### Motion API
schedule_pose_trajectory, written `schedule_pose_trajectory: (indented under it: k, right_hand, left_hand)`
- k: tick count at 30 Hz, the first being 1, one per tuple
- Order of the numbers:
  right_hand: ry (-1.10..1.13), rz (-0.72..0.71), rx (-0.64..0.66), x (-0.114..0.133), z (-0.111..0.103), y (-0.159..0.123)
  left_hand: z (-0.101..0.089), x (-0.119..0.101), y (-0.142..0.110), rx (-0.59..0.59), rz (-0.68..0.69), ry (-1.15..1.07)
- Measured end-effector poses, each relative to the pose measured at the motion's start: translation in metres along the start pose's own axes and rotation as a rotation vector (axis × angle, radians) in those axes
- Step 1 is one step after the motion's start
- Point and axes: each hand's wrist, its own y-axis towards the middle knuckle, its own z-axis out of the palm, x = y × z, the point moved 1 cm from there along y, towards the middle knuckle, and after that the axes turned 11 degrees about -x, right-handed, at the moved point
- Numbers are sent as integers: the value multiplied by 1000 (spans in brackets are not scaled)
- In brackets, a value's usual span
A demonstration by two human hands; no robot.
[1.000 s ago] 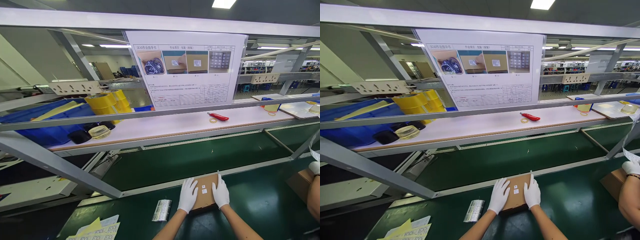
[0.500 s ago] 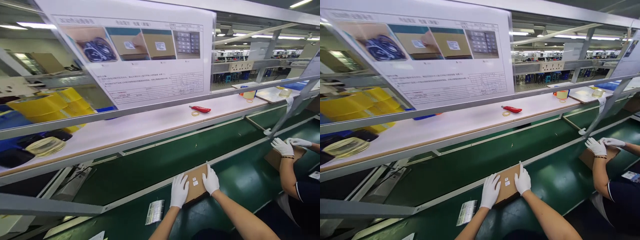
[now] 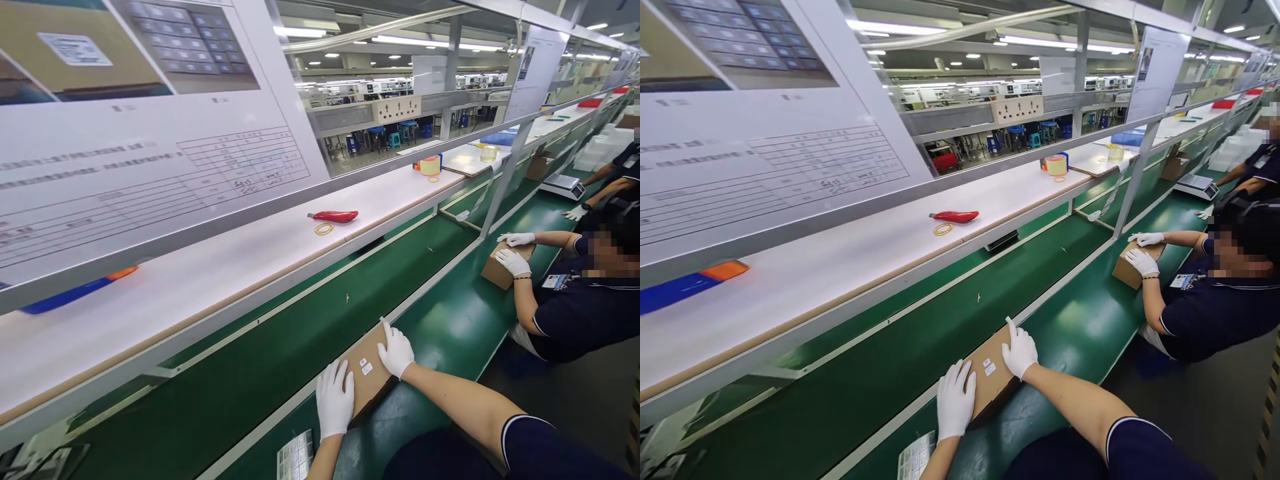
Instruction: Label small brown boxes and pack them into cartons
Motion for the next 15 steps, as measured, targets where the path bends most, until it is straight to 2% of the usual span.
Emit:
schedule_pose_trajectory:
  k: [6, 15]
  right_hand:
    - [-4, 0, -4, 0, -3, -1]
    - [22, 15, -1, -1, -2, -1]
  left_hand:
    - [5, 2, -2, 1, -40, -33]
    - [5, 3, -3, 13, -8, -14]
